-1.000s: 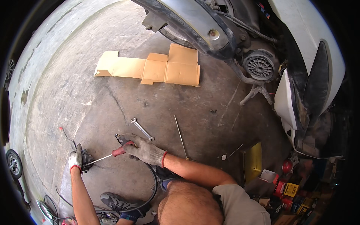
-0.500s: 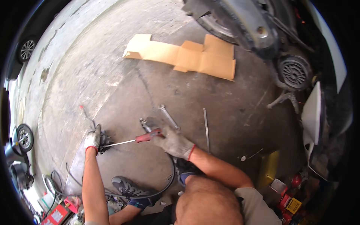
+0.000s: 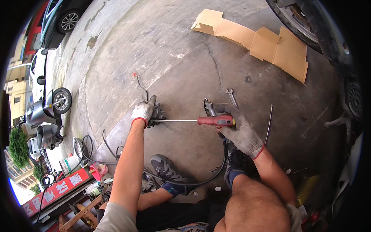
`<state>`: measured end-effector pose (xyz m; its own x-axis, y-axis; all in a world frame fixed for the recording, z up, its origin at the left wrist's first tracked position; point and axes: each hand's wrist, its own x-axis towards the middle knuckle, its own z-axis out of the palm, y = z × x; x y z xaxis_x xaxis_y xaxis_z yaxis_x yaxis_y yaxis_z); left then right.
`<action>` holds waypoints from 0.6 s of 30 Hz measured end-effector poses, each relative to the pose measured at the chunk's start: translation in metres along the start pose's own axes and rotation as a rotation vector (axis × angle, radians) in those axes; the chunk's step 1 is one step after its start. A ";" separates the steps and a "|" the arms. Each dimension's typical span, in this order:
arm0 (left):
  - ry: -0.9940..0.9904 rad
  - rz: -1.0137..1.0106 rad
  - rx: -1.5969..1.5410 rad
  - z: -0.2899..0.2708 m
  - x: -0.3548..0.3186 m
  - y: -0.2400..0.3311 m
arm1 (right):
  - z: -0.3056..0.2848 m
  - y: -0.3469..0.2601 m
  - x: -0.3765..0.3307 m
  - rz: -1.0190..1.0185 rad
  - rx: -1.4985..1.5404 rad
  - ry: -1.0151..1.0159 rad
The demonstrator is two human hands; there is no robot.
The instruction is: Disassemble a motorcycle carburetor using a screwdriver to remove the bowl and inspect the internal components.
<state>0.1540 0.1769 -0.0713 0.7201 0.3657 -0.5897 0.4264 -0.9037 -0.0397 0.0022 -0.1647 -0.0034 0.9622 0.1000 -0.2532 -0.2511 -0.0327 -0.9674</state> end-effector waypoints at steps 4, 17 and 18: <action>0.000 0.002 0.015 -0.001 -0.001 0.003 | -0.008 -0.006 0.004 0.351 0.288 -0.018; 0.011 0.005 0.017 0.003 0.003 0.001 | -0.005 0.029 -0.010 0.205 0.328 0.045; 0.011 0.005 0.016 0.003 0.003 0.000 | -0.004 0.031 -0.011 0.213 0.327 0.058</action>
<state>0.1550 0.1771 -0.0758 0.7282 0.3635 -0.5810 0.4141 -0.9089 -0.0496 -0.0159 -0.1712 -0.0309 0.8871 0.0682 -0.4565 -0.4567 0.2727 -0.8468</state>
